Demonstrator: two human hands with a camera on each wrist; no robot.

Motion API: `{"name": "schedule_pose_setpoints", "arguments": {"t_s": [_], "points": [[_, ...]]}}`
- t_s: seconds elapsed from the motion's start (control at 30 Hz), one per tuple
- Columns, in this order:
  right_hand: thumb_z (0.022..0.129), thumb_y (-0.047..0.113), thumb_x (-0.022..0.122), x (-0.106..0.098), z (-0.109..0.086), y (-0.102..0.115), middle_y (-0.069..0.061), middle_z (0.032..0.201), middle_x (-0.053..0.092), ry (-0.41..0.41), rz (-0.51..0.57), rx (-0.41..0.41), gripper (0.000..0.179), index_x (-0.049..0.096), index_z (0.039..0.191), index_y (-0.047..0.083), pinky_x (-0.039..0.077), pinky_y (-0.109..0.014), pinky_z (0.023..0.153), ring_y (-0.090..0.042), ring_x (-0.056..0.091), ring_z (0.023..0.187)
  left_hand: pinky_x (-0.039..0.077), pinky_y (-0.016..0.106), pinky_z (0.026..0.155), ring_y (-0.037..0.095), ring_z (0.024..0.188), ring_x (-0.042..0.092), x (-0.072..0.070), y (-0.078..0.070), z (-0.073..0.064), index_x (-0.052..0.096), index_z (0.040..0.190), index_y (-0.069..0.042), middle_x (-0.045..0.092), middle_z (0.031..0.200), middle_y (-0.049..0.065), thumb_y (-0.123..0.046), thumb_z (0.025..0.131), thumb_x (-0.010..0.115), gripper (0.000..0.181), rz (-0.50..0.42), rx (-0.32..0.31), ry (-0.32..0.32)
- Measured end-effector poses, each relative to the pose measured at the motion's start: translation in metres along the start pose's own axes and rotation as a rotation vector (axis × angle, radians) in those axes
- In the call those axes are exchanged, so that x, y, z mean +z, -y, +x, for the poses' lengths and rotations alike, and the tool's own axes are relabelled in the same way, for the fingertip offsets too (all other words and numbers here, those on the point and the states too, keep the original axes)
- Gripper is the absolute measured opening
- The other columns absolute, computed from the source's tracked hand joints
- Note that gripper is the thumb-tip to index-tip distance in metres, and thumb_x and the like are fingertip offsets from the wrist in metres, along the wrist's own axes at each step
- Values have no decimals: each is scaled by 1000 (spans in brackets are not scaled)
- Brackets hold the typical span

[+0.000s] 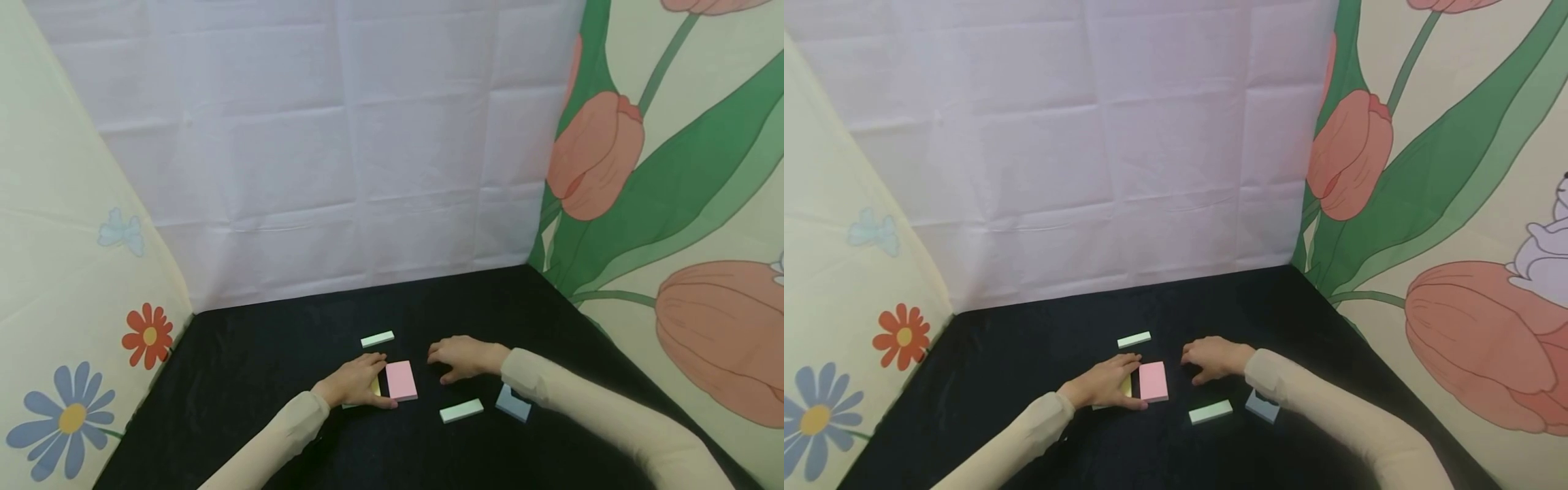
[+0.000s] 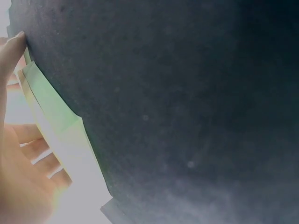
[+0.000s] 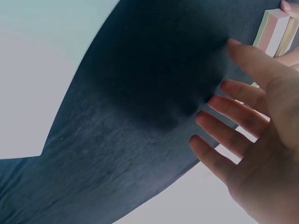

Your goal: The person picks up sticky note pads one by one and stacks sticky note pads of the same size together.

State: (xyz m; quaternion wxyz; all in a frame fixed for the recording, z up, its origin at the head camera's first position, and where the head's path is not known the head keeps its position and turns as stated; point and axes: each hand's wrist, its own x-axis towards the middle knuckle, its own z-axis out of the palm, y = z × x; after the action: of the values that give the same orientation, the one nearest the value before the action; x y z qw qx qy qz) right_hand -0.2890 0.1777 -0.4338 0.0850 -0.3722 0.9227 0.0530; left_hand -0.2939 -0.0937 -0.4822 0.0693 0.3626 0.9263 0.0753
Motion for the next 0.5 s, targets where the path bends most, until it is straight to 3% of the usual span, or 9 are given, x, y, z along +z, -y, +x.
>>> {"name": "schedule_pose_setpoints", "arguments": {"t_s": [0.5], "points": [[86,26,79,4,-13,-18,1,107,65,2,4,35,32,71,115,14,53,-36,83,-15,64,97,35,46,109,29,139,39,1,0,-2,47,145,-4,41,153,11,-72,80,63,96,-14,4,-7]]}}
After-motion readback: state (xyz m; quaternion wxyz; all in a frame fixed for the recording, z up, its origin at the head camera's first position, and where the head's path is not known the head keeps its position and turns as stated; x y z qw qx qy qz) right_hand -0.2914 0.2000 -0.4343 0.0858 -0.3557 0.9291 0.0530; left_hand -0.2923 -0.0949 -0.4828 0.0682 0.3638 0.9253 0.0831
